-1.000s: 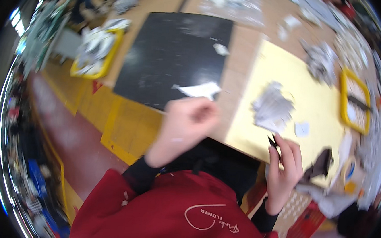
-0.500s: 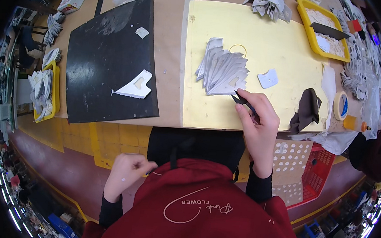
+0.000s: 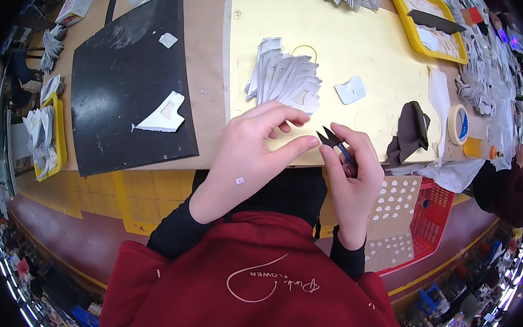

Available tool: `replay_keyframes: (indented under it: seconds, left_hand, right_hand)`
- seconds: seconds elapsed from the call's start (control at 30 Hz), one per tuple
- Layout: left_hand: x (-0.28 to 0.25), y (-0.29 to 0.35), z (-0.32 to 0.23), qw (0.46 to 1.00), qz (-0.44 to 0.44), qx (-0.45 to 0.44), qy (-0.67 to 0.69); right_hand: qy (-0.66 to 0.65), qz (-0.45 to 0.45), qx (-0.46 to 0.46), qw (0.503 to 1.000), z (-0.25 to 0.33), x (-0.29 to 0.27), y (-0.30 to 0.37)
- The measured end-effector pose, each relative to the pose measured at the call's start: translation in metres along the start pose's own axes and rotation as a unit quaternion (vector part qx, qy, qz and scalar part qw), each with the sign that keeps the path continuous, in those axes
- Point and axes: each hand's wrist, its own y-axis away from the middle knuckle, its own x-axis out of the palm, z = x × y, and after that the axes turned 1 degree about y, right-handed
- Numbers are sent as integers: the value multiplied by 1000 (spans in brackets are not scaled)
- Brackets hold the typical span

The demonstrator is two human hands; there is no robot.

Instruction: The person assembles small white fabric pieces by hand, inserting small inserts into pockets and folding them. They use a utility knife to trim edges and a pen to mark pieces, then stack the finished parts on the table.

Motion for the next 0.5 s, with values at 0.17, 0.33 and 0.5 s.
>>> replay_keyframes:
  seconds: [0.17, 0.33, 0.5]
  left_hand:
    - [2, -2, 7, 995, 26, -36, 94]
    - [-6, 1, 13, 994, 6, -31, 103]
    - [-10, 4, 9, 995, -93, -1, 46]
  right_hand:
    - [39, -13, -130, 991, -9, 4, -4]
    - [83, -22, -275, 958, -15, 7, -14]
    - [124, -24, -307, 943, -10, 6, -16]
